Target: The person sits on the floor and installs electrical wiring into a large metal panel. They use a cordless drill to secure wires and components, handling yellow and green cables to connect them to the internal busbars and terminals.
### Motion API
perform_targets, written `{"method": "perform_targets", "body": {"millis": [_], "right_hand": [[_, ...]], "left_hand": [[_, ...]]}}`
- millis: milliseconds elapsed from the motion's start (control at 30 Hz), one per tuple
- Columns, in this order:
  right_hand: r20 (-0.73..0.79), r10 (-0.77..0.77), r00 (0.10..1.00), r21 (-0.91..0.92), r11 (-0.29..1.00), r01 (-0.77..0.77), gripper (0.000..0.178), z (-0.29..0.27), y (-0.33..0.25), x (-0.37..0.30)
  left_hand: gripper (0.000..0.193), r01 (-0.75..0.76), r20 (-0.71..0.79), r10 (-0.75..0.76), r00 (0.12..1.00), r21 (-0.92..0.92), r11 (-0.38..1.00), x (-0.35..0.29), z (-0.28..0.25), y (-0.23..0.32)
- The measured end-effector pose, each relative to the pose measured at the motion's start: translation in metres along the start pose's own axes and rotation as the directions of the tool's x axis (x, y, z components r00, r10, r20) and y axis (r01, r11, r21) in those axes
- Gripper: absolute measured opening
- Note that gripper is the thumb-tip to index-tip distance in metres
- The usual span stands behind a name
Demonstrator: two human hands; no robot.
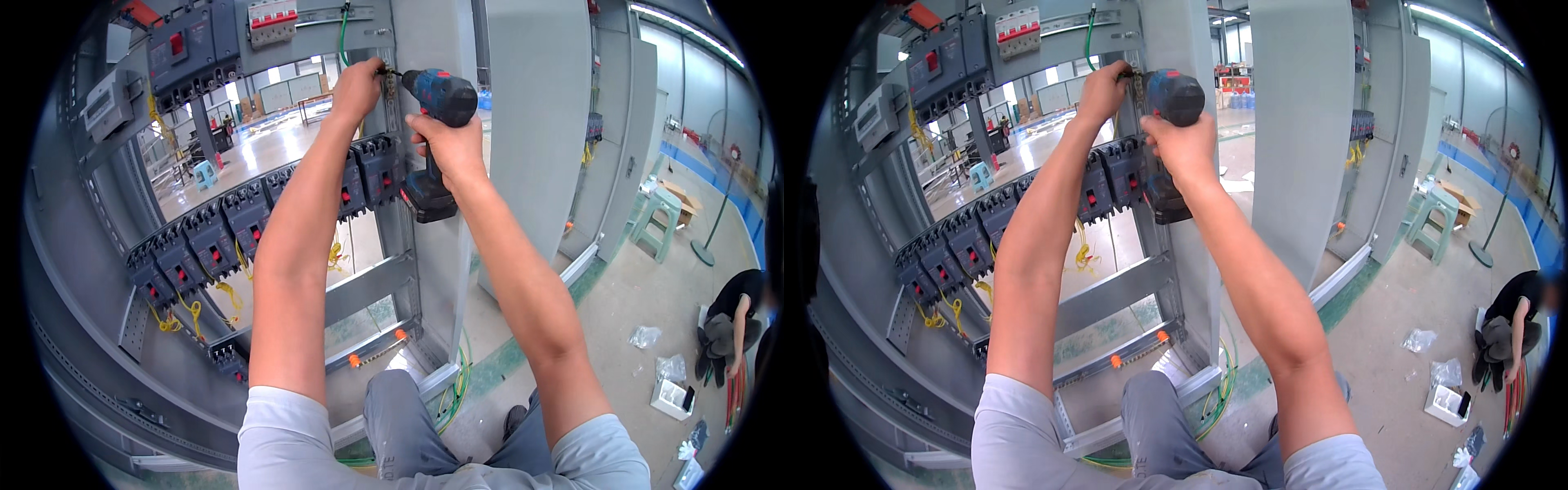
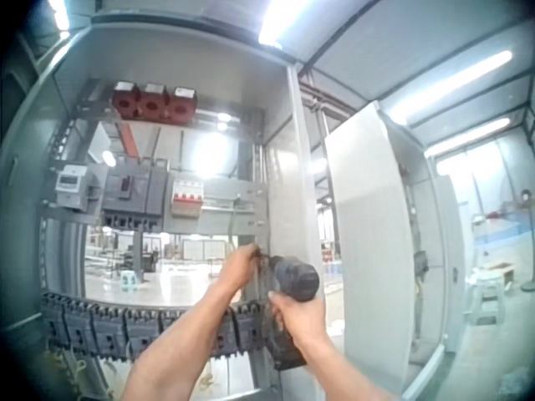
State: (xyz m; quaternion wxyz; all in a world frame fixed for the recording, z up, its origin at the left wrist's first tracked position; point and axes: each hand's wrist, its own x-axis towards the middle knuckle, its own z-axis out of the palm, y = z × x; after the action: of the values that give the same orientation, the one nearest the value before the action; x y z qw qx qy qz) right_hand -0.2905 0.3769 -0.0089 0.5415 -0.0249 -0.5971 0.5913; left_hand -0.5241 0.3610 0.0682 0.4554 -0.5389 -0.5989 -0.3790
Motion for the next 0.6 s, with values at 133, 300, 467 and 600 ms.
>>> {"method": "perform_targets", "body": {"millis": [133,300,467,600], "right_hand": [[0.025,0.028,0.999,0.029,0.999,-0.028,0.014,0.002,-0.012,0.004],[0.017,0.071,0.997,0.052,0.996,-0.071,0.012,0.002,-0.018,0.012],[-0.017,0.089,0.996,0.069,0.994,-0.087,0.016,0.003,-0.021,0.007],[0.010,0.066,0.998,0.049,0.997,-0.067,0.018,0.001,-0.018,0.006]], "left_hand": [[0.020,-0.010,0.003,0.010,1.000,0.034,0.999,0.001,0.001,-0.004],[0.022,0.003,0.026,-0.004,1.000,0.036,0.999,0.002,0.002,-0.003],[0.022,0.061,0.085,-0.067,0.994,0.072,0.996,0.003,-0.003,0.003],[0.022,0.056,0.062,-0.061,0.996,0.078,0.995,0.003,-0.003,0.001]]}}
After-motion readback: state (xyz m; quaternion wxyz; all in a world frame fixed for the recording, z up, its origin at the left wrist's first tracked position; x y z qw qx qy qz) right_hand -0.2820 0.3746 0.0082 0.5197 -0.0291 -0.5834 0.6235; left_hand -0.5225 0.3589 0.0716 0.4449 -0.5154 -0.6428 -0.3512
